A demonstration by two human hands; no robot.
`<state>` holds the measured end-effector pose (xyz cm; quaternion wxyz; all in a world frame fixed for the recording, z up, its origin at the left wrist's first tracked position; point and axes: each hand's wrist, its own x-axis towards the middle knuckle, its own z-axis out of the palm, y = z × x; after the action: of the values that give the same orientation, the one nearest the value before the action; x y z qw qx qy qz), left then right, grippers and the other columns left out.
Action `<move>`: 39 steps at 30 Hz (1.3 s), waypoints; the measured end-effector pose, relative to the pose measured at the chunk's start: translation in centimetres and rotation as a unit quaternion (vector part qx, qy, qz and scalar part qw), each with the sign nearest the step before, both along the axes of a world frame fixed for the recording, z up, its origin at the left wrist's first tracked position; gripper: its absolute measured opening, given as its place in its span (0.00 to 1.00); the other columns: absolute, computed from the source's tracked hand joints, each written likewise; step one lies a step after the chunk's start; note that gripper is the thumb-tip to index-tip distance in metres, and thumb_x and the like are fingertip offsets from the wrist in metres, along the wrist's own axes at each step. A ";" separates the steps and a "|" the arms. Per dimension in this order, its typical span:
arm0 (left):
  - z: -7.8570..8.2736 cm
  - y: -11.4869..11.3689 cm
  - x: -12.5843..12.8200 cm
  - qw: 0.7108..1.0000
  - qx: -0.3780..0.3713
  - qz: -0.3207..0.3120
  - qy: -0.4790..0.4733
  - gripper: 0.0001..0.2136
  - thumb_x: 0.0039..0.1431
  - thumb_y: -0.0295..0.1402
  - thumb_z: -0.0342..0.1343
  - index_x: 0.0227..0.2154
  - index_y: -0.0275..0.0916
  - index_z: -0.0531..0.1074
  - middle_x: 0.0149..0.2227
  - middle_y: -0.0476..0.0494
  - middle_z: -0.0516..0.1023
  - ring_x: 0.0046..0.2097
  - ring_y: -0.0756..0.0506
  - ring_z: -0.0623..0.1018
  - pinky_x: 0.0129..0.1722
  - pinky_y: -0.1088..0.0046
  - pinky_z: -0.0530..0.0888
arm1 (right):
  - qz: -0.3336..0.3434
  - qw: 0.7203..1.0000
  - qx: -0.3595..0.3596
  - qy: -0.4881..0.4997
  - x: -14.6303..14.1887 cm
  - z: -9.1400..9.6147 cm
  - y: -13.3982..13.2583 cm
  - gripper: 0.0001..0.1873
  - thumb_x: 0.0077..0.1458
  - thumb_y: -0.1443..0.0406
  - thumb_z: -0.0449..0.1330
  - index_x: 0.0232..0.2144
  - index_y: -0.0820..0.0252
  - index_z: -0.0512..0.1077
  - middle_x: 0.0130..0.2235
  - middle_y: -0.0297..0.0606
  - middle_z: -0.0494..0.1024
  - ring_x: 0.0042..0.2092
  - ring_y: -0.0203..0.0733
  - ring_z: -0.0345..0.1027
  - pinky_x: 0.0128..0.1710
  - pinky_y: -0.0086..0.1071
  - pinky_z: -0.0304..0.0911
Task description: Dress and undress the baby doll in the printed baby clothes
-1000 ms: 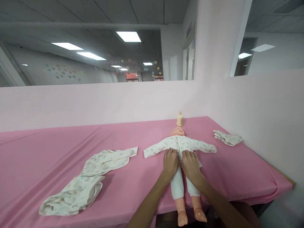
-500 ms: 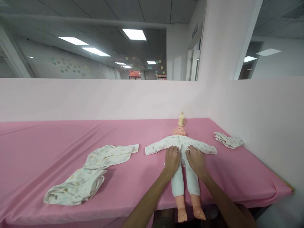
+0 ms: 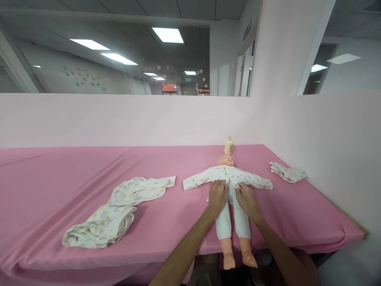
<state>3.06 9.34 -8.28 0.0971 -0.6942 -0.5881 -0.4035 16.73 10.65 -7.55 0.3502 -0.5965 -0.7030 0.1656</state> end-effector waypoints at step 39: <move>-1.0 0.4 0.0 0.996 0.012 -0.048 0.068 0.12 0.66 0.26 0.42 0.29 0.39 0.67 0.31 0.44 0.73 0.35 0.44 0.71 0.36 0.66 0.66 | 0.053 0.989 0.026 0.137 -0.5 -0.3 -1.2 0.15 0.57 0.61 0.47 0.35 0.59 0.72 0.33 0.39 0.77 0.36 0.44 0.70 0.37 0.35 0.63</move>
<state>3.10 9.71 -9.26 0.1257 -0.7463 -0.5412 -0.3665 16.23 9.44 -7.87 0.4494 -0.5209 -0.6831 0.2451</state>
